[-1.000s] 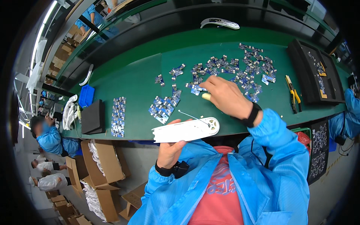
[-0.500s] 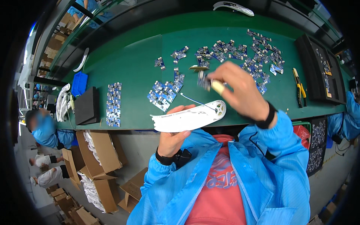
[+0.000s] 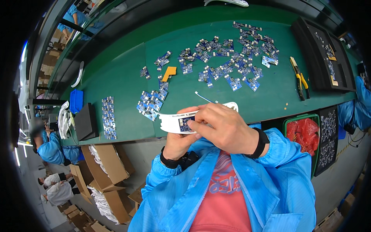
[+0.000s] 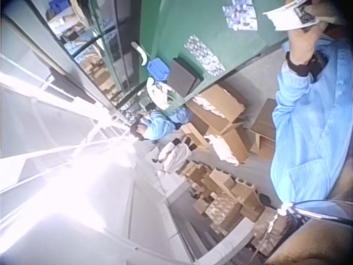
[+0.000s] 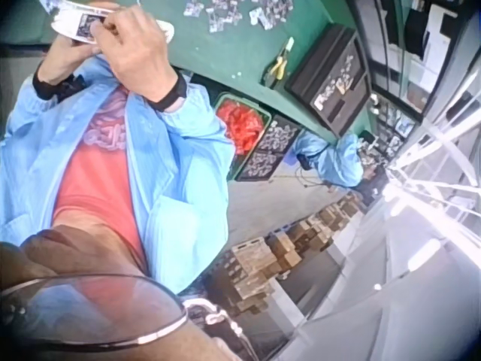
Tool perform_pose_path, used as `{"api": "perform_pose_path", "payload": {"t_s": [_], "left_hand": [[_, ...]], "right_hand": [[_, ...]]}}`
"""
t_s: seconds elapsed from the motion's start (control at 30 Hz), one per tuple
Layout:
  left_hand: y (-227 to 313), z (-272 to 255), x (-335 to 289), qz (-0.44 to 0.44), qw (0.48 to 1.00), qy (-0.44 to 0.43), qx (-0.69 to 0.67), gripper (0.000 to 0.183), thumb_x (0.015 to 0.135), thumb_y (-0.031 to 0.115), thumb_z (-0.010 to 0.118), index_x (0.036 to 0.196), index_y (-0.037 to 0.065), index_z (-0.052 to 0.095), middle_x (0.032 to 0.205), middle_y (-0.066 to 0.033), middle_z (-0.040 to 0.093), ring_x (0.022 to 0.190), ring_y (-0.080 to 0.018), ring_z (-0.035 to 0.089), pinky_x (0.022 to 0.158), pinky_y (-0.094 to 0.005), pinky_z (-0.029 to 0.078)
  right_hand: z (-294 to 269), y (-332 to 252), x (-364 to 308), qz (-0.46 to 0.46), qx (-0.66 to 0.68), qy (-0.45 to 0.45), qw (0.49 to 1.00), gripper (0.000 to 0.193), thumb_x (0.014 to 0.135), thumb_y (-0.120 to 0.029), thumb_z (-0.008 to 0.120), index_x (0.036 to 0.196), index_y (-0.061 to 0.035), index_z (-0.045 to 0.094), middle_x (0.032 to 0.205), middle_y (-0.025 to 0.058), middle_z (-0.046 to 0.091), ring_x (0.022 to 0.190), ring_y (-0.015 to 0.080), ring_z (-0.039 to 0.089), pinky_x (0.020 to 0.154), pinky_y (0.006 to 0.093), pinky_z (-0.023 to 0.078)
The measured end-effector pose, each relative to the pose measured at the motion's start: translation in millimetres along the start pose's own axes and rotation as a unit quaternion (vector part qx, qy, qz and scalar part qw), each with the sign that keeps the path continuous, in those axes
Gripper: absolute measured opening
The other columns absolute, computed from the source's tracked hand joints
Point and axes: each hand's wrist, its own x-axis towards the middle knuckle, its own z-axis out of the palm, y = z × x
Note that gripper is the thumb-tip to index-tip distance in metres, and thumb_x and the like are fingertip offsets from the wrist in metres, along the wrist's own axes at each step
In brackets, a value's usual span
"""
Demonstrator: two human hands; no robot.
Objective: The person is assembling small electronic circuit boards into white plastic housings.
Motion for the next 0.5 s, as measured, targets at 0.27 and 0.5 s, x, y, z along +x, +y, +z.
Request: {"api": "perform_pose_path", "payload": {"t_s": [0.27, 0.5], "left_hand": [[-1.3, -0.1, -0.2, -0.040, 0.999, 0.003, -0.007, 0.064, 0.077, -0.006, 0.068, 0.134, 0.002, 0.041, 0.124, -0.0118, 0.053, 0.114, -0.0204, 0.056, 0.096, -0.0350, 0.048], [2.7, 8.7, -5.4, -0.053, 0.986, 0.056, -0.147, 0.045, 0.090, 0.008, 0.054, 0.133, 0.001, 0.041, 0.127, -0.0145, 0.051, 0.115, -0.0253, 0.055, 0.095, -0.0417, 0.050]], "right_hand": [[-1.8, 3.2, -3.5, 0.006, 0.002, -0.004, 1.000, 0.024, 0.075, -0.005, 0.065, 0.098, 0.0013, 0.064, 0.087, 0.0089, 0.056, 0.080, 0.0243, 0.058, 0.063, 0.0342, 0.048], [5.1, 4.1, -1.7, -0.003, -0.024, 0.018, 1.000, 0.023, 0.075, -0.004, 0.064, 0.098, 0.0016, 0.064, 0.087, 0.0091, 0.055, 0.079, 0.0240, 0.058, 0.063, 0.0342, 0.048]]}}
